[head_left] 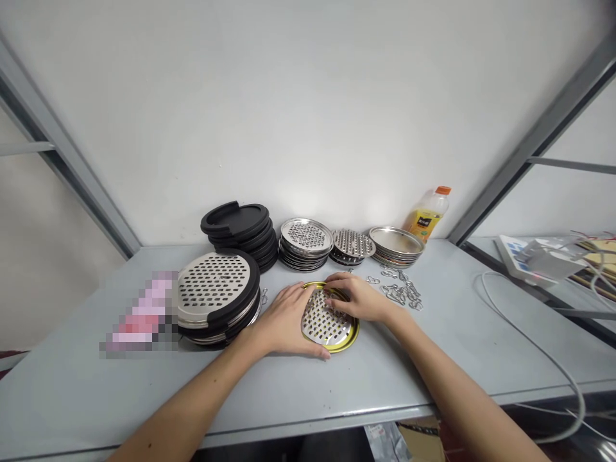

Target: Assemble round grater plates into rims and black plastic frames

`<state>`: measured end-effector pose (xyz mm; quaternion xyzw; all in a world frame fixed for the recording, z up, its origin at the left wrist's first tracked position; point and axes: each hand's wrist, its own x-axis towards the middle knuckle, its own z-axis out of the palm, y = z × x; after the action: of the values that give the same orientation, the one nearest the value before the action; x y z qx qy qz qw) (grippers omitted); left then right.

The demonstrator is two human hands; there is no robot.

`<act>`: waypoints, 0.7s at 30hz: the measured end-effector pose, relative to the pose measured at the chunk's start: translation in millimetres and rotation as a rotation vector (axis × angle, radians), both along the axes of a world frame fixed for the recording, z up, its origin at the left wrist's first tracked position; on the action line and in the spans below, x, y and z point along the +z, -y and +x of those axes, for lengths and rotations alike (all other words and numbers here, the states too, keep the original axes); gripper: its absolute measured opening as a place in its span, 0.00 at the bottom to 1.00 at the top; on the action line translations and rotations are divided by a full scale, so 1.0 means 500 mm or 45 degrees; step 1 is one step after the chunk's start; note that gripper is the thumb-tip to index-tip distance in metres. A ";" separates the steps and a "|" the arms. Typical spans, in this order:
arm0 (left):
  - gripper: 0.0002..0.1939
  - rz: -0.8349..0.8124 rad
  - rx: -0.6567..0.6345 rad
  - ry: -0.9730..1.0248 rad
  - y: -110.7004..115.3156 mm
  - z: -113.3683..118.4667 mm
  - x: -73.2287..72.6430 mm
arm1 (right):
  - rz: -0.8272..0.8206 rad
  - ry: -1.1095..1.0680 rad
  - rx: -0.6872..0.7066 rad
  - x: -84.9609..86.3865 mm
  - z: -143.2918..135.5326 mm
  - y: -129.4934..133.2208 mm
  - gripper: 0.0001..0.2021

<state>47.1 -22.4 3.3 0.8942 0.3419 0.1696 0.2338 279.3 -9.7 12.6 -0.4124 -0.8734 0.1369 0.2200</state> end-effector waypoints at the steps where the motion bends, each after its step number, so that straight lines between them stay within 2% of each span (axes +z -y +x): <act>1: 0.62 0.000 0.005 0.002 0.000 0.000 -0.001 | 0.003 -0.001 0.005 0.001 0.000 0.001 0.15; 11: 0.63 -0.008 0.047 -0.010 0.000 0.002 -0.008 | -0.048 -0.009 0.008 0.004 0.002 -0.001 0.14; 21: 0.61 -0.018 0.047 0.025 0.002 0.005 0.000 | -0.068 -0.007 -0.103 -0.010 -0.012 0.005 0.17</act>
<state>49.7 -23.3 3.3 0.8844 0.3572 0.1804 0.2402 273.5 -12.4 7.4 -0.4526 -0.8514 0.1525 0.2168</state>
